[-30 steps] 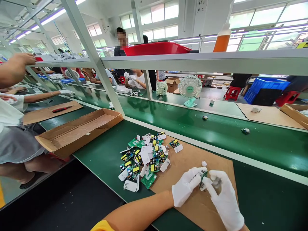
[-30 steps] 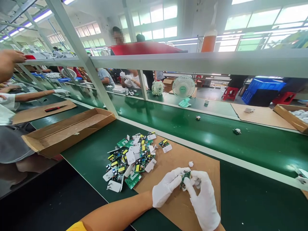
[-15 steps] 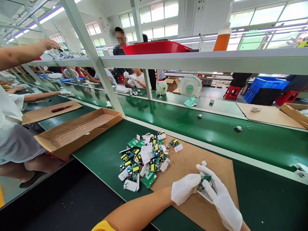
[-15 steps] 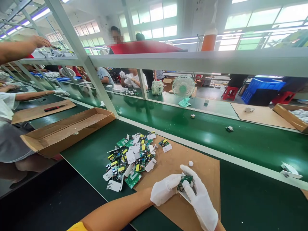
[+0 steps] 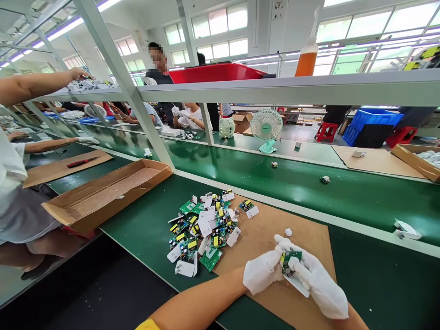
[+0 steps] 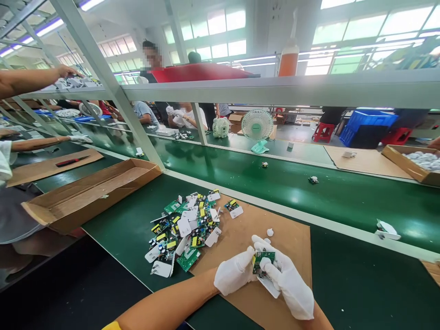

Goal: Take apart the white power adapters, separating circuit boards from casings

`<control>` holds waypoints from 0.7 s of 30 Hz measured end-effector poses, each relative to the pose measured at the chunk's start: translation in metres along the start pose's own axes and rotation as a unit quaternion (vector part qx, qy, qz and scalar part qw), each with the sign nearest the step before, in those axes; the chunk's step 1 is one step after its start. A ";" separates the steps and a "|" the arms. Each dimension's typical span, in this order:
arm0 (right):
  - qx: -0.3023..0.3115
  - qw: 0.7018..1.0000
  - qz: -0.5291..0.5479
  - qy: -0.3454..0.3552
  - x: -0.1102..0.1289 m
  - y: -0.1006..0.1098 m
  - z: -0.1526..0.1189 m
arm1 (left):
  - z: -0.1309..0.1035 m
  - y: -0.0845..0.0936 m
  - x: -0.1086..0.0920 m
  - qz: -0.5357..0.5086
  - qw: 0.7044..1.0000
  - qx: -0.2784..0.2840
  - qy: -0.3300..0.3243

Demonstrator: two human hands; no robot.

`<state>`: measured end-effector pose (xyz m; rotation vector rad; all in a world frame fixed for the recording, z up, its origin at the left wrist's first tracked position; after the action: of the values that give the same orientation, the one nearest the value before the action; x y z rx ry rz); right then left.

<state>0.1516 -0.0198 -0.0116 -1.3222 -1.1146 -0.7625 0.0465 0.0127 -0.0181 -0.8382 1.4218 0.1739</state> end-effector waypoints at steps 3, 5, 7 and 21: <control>0.010 1.000 -0.025 0.007 0.007 -0.002 -0.003 | 0.002 0.000 0.006 -0.012 1.000 0.016 -0.006; 0.032 0.997 -0.064 0.029 0.011 -0.004 -0.003 | 0.004 0.000 0.008 -0.027 0.999 0.021 -0.017; 0.042 0.996 -0.072 0.027 0.010 -0.005 -0.003 | 0.005 -0.001 0.009 -0.055 0.998 0.019 -0.015; 0.016 0.999 -0.034 -0.022 0.002 -0.003 -0.005 | 0.000 0.001 0.013 -0.095 0.995 0.036 0.014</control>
<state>0.1507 -0.0247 -0.0083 -1.2843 -1.2068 -0.7650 0.0487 0.0086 -0.0305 -0.9131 1.3575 -0.0346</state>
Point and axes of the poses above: each hand's wrist, its own z-axis towards the middle knuckle, its own y-axis out of the back of the hand, x = y × z, the point moved 4 cm from there along z, towards the middle knuckle, and after that the axes turned 8 degrees about z, right-handed, at the moved point
